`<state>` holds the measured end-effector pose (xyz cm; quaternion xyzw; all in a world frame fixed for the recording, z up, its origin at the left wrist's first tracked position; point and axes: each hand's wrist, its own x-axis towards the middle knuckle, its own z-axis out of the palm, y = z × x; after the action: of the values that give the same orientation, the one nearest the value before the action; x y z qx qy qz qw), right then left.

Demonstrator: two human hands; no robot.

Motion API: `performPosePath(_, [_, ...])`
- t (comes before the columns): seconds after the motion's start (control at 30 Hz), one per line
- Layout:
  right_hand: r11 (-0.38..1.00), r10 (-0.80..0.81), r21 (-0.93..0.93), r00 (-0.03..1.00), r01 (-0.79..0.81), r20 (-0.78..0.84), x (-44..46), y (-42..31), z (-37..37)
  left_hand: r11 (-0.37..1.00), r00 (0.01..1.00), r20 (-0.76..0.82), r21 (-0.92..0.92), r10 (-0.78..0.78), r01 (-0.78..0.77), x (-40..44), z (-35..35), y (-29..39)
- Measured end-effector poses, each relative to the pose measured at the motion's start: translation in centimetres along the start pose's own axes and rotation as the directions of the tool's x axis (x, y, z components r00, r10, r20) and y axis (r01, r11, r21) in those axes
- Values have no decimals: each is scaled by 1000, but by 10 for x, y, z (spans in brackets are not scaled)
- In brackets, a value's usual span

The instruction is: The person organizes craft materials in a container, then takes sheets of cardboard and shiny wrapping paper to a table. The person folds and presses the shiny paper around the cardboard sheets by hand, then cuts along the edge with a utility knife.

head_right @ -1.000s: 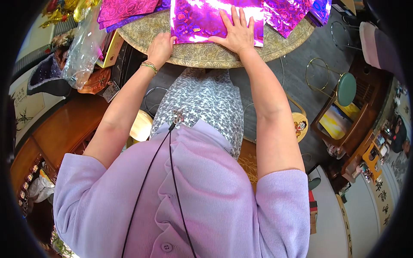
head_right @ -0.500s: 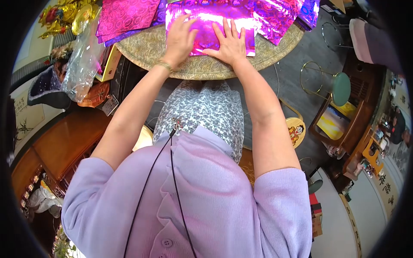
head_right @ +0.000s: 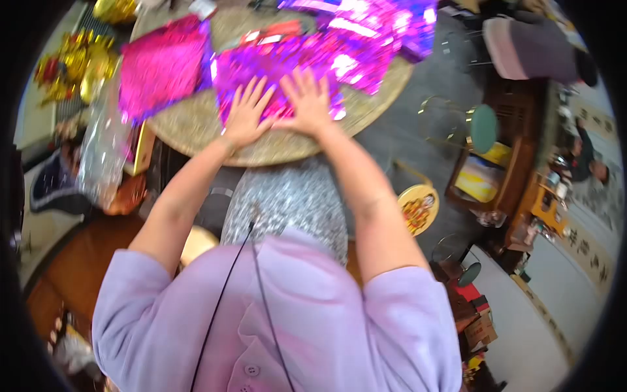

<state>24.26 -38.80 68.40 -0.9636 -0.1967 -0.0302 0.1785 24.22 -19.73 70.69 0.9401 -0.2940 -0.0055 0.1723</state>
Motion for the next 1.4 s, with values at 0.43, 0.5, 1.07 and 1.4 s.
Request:
performPosePath(0.43, [965, 262, -158, 826, -211, 499, 28, -15, -49, 996, 959, 279, -54, -48, 66, 6, 17, -10])
performPosePath(0.5, [923, 384, -251, 756, -292, 530, 34, -24, -65, 996, 963, 264, -53, -51, 67, 8, 14, -10])
performPosePath(1.07, [923, 384, -216, 731, -317, 564, 27, -4, -53, 951, 896, 352, -44, -271, 305, 4, -6, 15])
performPosePath(1.4, [939, 344, -201, 741, -279, 576, 32, -4, -54, 949, 871, 450, -131, -200, 286, -1, -12, -11])
